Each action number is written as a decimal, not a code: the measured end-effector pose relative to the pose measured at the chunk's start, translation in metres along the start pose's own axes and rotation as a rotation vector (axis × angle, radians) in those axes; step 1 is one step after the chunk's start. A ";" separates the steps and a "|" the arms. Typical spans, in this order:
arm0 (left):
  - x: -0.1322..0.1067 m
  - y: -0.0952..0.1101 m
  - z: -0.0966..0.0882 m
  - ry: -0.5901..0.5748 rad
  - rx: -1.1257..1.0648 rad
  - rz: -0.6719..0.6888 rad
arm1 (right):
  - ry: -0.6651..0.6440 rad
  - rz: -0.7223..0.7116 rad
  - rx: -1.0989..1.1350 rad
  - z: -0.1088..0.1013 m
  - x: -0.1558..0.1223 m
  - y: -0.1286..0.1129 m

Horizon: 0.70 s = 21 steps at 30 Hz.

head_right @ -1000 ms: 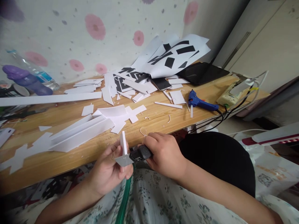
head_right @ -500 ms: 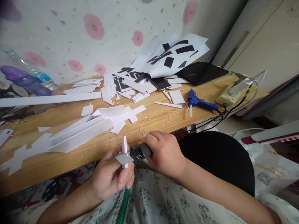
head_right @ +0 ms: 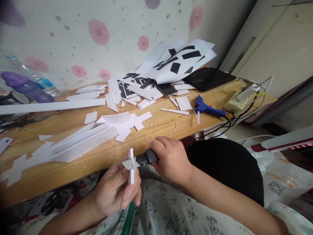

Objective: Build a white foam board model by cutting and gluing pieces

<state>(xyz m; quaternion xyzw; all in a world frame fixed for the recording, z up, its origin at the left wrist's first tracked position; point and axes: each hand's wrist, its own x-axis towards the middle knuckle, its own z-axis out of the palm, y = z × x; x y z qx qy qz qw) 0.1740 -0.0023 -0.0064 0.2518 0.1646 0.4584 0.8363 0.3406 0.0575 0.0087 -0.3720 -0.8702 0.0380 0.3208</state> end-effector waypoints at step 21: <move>0.001 0.012 0.000 0.332 0.449 -0.009 | -0.187 0.596 0.918 -0.001 0.011 0.003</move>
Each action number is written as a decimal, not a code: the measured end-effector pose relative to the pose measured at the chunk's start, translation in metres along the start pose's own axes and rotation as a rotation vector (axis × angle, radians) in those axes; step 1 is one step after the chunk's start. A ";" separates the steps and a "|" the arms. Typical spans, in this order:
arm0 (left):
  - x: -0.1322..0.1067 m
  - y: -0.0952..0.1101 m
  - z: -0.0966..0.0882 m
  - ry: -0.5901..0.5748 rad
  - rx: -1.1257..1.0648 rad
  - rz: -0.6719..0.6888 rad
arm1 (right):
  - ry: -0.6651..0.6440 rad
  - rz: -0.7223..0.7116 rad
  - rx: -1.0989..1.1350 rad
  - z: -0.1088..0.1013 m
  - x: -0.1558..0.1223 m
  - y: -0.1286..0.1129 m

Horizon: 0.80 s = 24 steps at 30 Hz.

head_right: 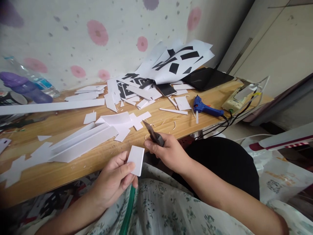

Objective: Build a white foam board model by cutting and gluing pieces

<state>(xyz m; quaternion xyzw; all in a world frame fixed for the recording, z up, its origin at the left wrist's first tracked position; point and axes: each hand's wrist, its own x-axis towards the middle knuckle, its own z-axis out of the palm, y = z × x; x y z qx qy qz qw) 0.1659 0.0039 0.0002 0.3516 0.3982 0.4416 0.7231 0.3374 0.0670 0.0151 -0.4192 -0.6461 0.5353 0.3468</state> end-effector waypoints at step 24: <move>0.006 0.006 0.007 0.226 -0.180 0.124 | -0.216 -0.108 0.076 0.008 -0.010 -0.008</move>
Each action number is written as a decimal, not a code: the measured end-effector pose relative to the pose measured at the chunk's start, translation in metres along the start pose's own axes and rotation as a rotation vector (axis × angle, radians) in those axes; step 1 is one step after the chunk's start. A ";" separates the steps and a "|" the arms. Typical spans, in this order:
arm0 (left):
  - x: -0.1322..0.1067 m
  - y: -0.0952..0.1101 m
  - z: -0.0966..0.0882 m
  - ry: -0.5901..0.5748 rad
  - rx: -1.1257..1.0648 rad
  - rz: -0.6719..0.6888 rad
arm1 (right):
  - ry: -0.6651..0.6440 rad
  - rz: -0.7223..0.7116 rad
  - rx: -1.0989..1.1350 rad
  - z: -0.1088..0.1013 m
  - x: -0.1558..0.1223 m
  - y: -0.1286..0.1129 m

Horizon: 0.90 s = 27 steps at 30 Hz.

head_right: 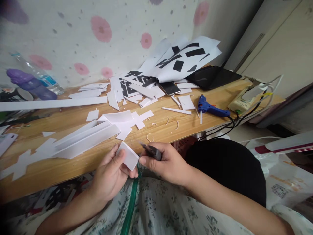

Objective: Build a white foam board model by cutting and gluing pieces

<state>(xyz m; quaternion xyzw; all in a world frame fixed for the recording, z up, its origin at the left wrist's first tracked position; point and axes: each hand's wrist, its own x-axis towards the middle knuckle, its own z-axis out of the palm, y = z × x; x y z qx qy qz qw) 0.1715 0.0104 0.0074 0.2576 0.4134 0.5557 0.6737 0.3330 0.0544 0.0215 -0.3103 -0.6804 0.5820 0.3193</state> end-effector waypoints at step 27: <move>-0.010 -0.002 -0.014 -0.499 -0.155 -0.211 | 0.120 -0.325 -0.850 -0.004 -0.002 0.009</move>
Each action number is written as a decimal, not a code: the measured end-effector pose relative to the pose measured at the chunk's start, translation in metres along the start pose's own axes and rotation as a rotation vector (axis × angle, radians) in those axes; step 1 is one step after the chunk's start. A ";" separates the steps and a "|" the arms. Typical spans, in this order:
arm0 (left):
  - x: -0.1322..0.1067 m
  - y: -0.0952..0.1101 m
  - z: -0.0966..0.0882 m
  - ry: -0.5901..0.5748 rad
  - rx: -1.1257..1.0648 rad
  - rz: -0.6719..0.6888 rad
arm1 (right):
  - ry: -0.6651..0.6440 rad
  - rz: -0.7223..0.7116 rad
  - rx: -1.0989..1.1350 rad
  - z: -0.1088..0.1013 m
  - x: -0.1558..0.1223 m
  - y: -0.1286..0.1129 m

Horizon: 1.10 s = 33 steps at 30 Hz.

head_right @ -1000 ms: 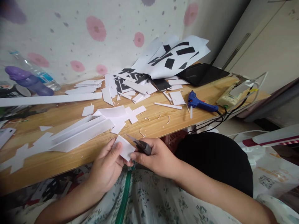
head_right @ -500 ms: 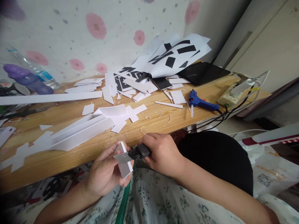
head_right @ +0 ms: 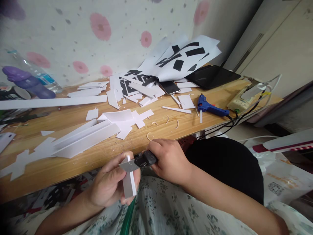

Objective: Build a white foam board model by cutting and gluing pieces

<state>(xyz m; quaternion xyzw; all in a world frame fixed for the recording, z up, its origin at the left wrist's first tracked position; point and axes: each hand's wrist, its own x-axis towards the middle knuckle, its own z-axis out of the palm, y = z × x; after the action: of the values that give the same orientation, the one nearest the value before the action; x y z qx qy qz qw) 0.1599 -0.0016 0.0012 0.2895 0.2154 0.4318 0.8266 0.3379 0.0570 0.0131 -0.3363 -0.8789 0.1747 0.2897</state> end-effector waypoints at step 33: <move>-0.009 0.033 -0.013 0.469 0.730 0.176 | -0.349 0.364 -0.678 -0.045 0.037 0.088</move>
<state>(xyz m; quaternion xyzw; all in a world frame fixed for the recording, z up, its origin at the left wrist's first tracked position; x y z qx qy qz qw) 0.1280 0.0097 0.0146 0.4740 0.5101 0.4502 0.5589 0.3869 0.1508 0.0182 -0.5277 -0.8488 -0.0216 -0.0262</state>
